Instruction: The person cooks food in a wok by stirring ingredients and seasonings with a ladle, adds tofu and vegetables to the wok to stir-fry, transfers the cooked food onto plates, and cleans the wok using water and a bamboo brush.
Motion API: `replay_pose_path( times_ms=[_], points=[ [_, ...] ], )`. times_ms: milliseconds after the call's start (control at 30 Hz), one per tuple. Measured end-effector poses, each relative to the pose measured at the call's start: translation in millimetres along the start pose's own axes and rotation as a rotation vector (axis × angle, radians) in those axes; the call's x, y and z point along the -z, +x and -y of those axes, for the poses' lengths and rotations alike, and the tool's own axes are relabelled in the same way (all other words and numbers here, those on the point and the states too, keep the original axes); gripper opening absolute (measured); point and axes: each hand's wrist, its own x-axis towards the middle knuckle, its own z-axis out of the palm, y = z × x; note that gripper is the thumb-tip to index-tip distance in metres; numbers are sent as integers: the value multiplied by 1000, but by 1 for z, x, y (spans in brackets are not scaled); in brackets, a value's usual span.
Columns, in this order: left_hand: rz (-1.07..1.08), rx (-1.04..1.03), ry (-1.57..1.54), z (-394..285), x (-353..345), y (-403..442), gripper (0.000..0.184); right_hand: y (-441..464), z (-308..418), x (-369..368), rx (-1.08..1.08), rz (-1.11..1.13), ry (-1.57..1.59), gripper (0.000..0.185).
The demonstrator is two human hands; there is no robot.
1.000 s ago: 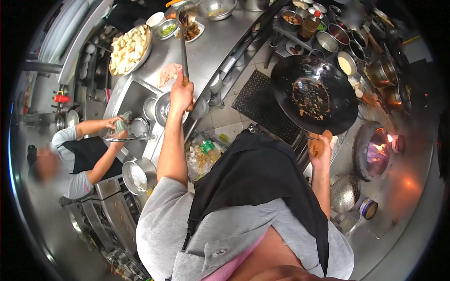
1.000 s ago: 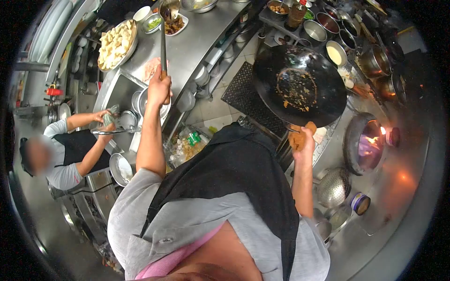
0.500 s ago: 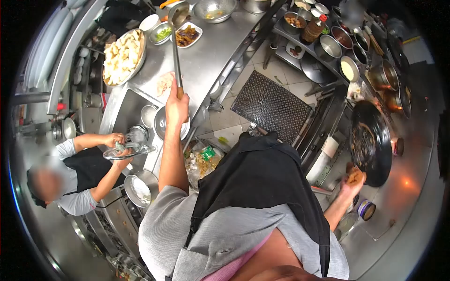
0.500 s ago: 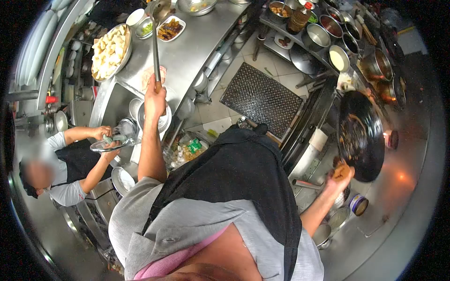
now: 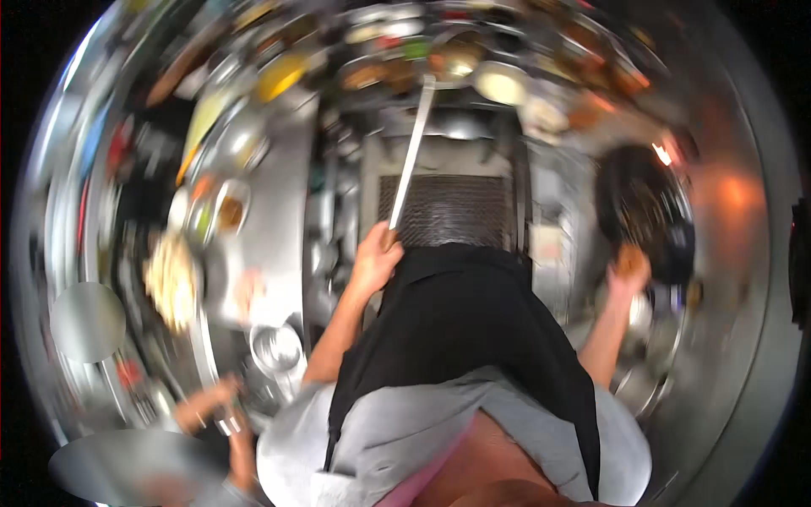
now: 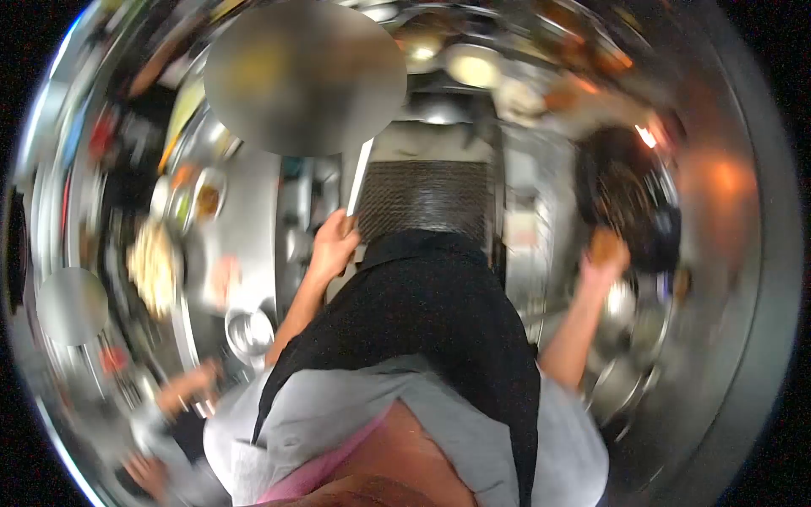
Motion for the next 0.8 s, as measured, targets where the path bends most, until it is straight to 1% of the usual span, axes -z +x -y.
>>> replay_pose_path(
  times_ms=[33, 67, 100, 133, 167, 200, 233, 267, 300, 333, 367, 400, 433, 467, 500, 533, 600, 667, 700, 733, 767, 800],
  points=[
    [40, -51, -57, -11, -12, 12, 42, -29, -10, -30, 72, -121, 20, 35],
    [67, -110, -76, -17, -24, 28, 44, 1, -23, -30, 48, -92, 80, 34],
    [138, -180, -12, -35, -34, 42, 45, 20, -36, -30, 56, 25, 158, 34],
    [186, -253, 45, -53, -42, 56, 46, 16, -51, -56, 122, -17, 291, 30],
    [253, -255, 37, -63, -52, 73, 46, 10, -54, -81, 28, -155, 388, 24],
    [307, -253, 29, -68, -59, 92, 46, 27, -73, -82, 49, -76, 509, 27],
    [356, -294, 49, -80, -72, 110, 46, 30, -74, -98, 75, -102, 541, 24],
    [410, -402, 109, -90, -84, 133, 46, 33, -75, -113, 101, -127, 572, 25],
    [468, -509, 168, -96, -96, 158, 46, 47, -83, -117, 83, -181, 571, 26],
    [534, -621, 222, -106, -112, 180, 46, 57, -99, -120, 136, -136, 552, 26],
    [567, -604, 264, -121, -129, 194, 45, 55, -106, -131, 199, -87, 538, 31],
    [659, -606, 371, -150, -149, 204, 45, 62, -109, -132, 106, -54, 523, 40],
    [747, -613, 475, -183, -165, 208, 44, 55, -107, -138, 104, 23, 469, 50],
    [830, -621, 586, -209, -186, 214, 44, 48, -103, -148, 20, -95, 447, 59],
    [890, -669, 626, -226, -213, 224, 50, 15, -85, -164, 77, -145, 312, 58],
    [951, -859, 662, -244, -245, 235, 53, 34, -109, -148, 125, -157, 219, 68],
    [1041, -1072, 618, -275, -319, 243, 58, 2, -109, -147, 178, -277, 25, 75],
    [1206, -1031, 802, -328, -395, 213, 61, -32, -125, -130, 158, -348, 94, 76],
    [1236, -1185, 797, -332, -442, 208, 61, -54, -136, -120, 141, -379, 126, 76],
    [1260, -1340, 782, -333, -491, 201, 60, -79, -147, -111, 143, -482, 126, 75],
    [1269, -1469, 854, -336, -536, 186, 57, -105, -159, -102, 146, -584, 125, 75],
    [1270, -1601, 919, -336, -580, 168, 54, -133, -172, -96, 212, -667, 153, 75]
  ],
)
